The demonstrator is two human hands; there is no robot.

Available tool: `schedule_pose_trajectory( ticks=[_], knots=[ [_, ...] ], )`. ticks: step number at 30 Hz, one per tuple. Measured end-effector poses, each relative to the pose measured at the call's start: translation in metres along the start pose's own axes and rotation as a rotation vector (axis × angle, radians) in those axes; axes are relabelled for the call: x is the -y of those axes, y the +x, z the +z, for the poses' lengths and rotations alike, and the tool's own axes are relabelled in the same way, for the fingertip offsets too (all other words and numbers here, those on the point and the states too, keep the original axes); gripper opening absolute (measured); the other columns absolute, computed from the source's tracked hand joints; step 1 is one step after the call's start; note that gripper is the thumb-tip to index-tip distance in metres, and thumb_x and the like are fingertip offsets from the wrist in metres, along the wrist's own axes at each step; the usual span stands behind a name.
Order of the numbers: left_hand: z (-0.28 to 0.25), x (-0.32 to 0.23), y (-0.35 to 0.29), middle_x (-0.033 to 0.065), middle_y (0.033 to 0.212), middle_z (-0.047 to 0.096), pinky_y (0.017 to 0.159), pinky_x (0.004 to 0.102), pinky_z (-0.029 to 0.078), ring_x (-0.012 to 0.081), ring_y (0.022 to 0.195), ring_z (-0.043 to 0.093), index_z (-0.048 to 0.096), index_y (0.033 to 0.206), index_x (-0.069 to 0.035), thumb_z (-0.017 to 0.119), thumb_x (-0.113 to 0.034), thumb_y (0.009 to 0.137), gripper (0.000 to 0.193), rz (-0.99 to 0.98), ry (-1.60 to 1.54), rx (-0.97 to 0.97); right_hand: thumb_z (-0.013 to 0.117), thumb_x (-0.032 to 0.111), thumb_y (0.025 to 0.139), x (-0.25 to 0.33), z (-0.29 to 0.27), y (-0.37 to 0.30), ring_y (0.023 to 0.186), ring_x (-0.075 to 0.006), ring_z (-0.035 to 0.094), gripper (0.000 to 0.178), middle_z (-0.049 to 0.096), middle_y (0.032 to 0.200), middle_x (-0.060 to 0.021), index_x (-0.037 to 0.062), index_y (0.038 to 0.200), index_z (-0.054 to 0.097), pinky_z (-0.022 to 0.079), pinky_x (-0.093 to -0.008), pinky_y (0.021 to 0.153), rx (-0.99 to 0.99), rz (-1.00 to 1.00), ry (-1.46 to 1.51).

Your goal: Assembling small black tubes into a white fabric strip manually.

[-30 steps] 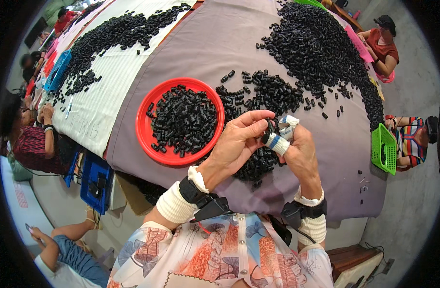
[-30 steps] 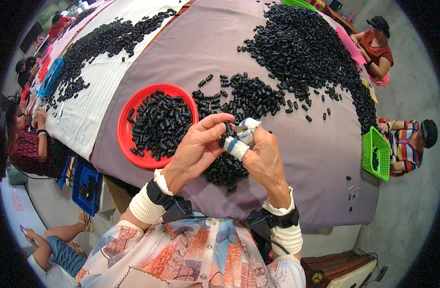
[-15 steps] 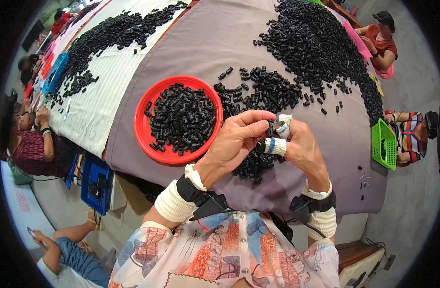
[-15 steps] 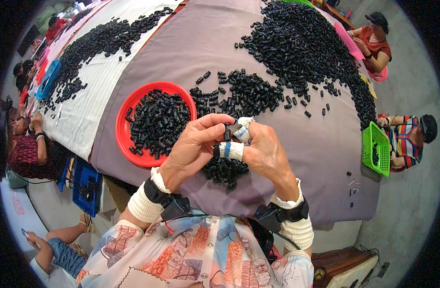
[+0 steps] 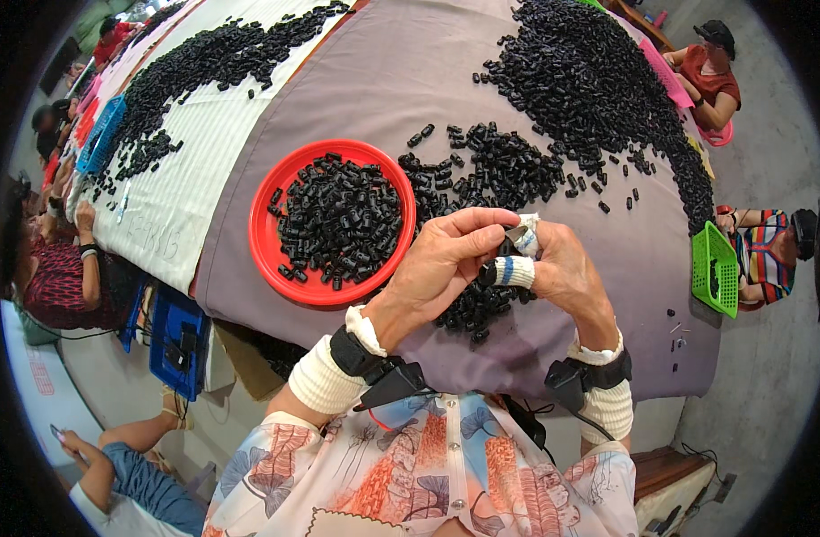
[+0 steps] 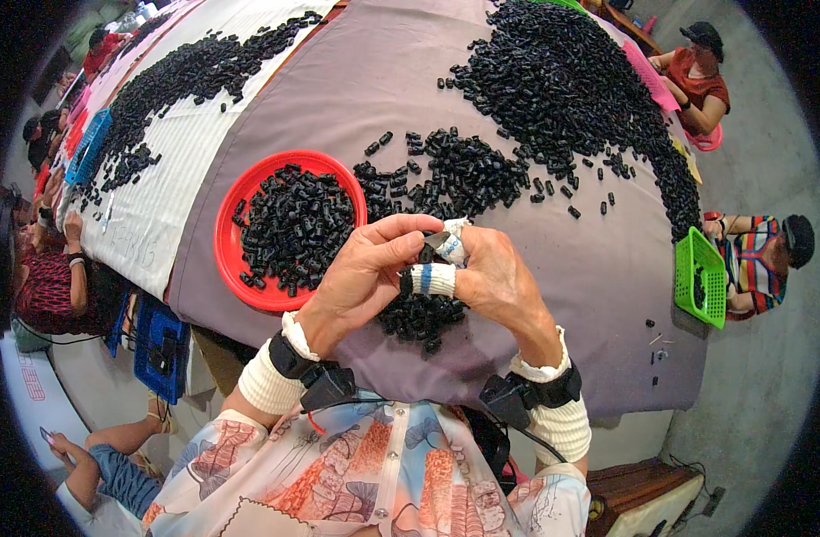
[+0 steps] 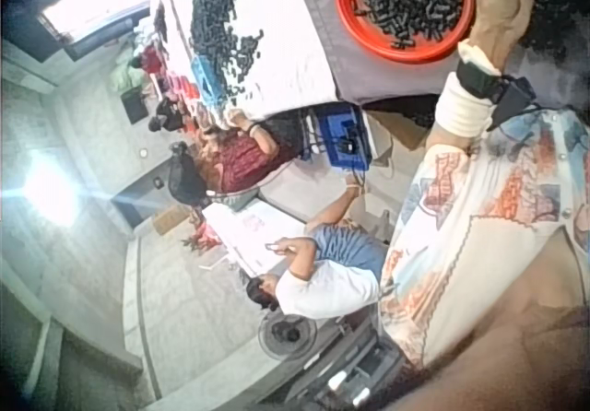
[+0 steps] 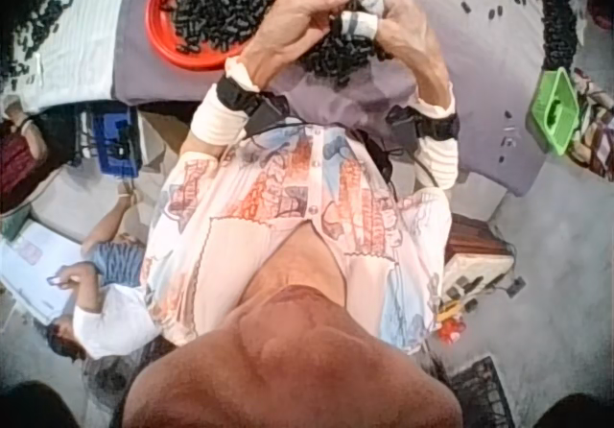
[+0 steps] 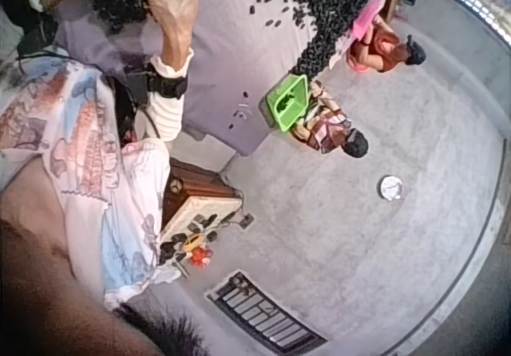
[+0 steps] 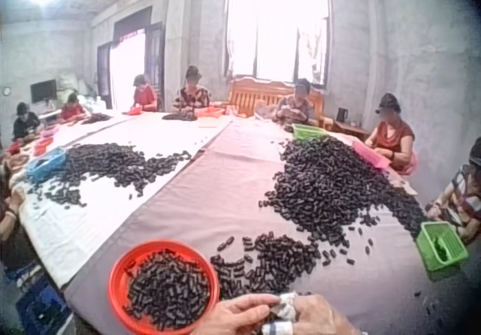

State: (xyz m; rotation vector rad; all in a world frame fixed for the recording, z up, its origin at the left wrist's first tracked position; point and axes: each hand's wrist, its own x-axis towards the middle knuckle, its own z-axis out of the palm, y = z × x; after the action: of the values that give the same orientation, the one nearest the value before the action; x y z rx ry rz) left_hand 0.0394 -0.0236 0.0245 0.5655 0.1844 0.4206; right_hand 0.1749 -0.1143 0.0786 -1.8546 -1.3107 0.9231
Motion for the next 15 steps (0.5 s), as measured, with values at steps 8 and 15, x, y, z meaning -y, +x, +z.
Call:
schedule_pose_trajectory(
  ticks=[8,15],
  knots=[
    [-0.0004,0.0023,-0.0005,0.0041,0.090,0.062,0.074,0.0249,0.049,0.0091,0.080,0.058,0.059,0.106,0.001,0.057,-0.010,0.087,0.023,-0.007,-0.017,-0.025,0.072,0.033,0.070,-0.0058,0.0030,0.0020,0.055,-0.0086,0.044,0.036,0.051,0.057,-0.0008,-0.0003,0.073,0.057,0.038,-0.0275,0.050,0.011,-0.027,0.023],
    [-0.0044,0.0067,0.0012,0.0076,0.096,0.062,0.079,0.0269,0.048,0.0129,0.085,0.059,0.059,0.105,0.002,0.057,-0.010,0.086,0.022,-0.011,-0.021,-0.048,0.071,0.032,0.072,-0.0046,0.0036,0.0024,0.055,-0.0085,0.043,0.036,0.050,0.058,-0.0006,-0.0006,0.075,0.058,0.038,-0.0272,0.050,0.025,-0.043,0.009]
  ],
)
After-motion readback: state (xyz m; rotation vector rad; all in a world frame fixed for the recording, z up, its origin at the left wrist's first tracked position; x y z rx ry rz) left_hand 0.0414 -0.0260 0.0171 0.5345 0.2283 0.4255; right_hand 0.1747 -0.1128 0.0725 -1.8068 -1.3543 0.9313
